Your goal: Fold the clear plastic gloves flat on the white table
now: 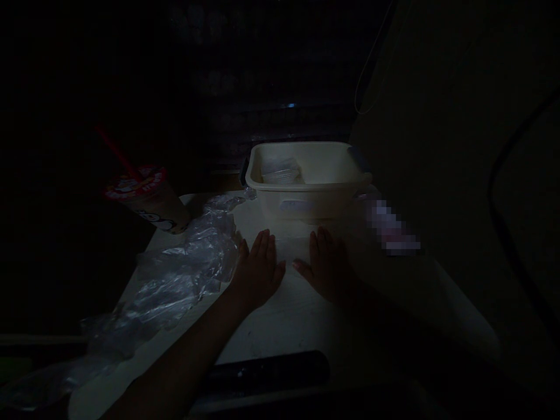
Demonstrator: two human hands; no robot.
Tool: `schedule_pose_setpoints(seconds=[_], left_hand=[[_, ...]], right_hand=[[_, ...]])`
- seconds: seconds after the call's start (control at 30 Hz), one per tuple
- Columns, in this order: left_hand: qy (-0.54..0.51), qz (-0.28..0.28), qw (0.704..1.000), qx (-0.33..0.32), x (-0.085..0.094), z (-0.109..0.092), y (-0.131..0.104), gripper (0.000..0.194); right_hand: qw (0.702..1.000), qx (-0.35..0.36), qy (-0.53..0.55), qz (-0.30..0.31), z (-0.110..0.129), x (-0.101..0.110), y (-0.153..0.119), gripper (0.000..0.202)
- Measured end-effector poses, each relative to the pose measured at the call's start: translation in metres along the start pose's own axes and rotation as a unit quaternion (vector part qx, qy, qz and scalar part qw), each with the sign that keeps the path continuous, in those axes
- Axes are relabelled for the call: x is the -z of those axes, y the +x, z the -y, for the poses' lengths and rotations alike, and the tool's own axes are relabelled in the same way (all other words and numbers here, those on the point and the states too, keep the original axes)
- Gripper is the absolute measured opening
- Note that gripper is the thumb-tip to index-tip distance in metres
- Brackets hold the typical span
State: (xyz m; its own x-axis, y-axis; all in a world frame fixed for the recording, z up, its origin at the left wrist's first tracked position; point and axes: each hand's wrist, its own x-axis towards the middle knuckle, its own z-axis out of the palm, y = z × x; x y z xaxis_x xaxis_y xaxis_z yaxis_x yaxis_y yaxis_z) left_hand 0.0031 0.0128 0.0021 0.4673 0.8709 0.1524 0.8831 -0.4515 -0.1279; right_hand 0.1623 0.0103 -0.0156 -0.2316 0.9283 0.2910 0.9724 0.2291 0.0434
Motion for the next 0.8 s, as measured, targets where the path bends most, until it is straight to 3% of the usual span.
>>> schedule_pose_setpoints(seconds=[0.67, 0.8], left_hand=[[0.010, 0.002, 1.000, -0.001, -0.001, 0.001, -0.001, 0.052], [-0.001, 0.004, 1.000, -0.009, -0.001, 0.004, 0.000, 0.052]], right_hand=[[1.000, -0.003, -0.013, 0.015, 0.000, 0.003, 0.001, 0.068], [1.000, 0.020, 0.018, 0.006, -0.008, 0.011, 0.009, 0.056]])
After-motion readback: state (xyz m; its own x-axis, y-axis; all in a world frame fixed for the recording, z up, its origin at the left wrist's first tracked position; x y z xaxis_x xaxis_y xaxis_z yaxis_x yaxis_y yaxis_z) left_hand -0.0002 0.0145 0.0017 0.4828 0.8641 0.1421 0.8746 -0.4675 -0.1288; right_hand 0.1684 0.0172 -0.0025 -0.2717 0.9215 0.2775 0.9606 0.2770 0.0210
